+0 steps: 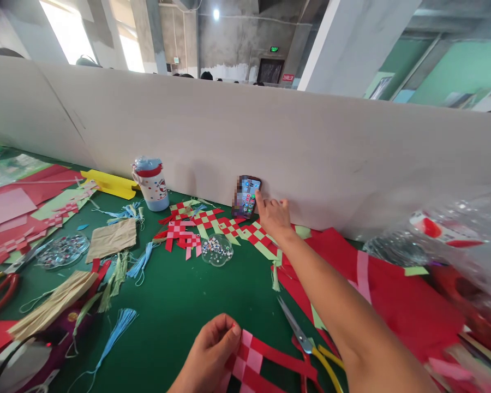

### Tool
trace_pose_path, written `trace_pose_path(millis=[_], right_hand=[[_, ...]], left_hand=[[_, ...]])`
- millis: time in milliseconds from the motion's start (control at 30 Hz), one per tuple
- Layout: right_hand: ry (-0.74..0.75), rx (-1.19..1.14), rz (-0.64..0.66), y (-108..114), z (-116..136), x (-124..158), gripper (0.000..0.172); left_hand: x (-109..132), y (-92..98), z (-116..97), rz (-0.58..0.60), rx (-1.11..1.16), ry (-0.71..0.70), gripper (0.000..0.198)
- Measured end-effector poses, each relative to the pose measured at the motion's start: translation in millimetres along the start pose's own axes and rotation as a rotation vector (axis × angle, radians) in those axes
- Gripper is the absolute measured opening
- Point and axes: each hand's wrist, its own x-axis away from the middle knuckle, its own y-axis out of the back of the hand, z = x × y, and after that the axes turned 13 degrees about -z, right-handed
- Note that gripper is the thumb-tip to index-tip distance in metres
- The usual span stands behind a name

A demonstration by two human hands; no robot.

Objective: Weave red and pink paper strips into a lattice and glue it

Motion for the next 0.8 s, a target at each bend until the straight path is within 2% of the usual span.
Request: trace_pose_path(millis=[200, 333, 433, 500, 567, 600, 667, 767, 800], right_hand=[[-0.044, -0.031, 0.010, 1, 1, -16, 0.068], [-0.074, -0.108, -0.010, 8, 1, -10, 0.063], [-0.074, -0.221, -0.022, 21, 6, 4, 0.051], [-0.070, -0.324, -0.020, 34, 13, 18, 0.036], [-0.078, -0.436, -0.017, 52, 24, 35, 0.017], [-0.086, -0.493, -0.017, 64, 31, 44, 0.014], [-0.101, -0.604, -0.018, 95, 46, 66, 0.027], [-0.081, -0.798, -0.004, 154, 70, 101, 0.038], [-0.068, -1.062, 0.054, 173, 77, 112, 0.038]], left_hand=[[-5, 1.0, 7, -0.002, 0.017, -0.020, 0.069], [-7, 3.0, 8, 0.017, 0.006, -0.030, 0.066], [-1, 2.0, -4, 0.027, -0.074, -0.038, 0.064], [4, 0.3, -14, 0.033, -0.080, -0.022, 0.066], [7, -1.0, -20, 0.045, -0.101, -0.032, 0.065], [7, -1.1, -21, 0.050, -0.115, -0.045, 0.064], [6, -0.1, -20, 0.053, -0.138, -0.064, 0.063], [5, 4.1, -17, 0.028, -0.141, -0.083, 0.063], [5, 6.0, -16, 0.022, -0.139, -0.085, 0.063]])
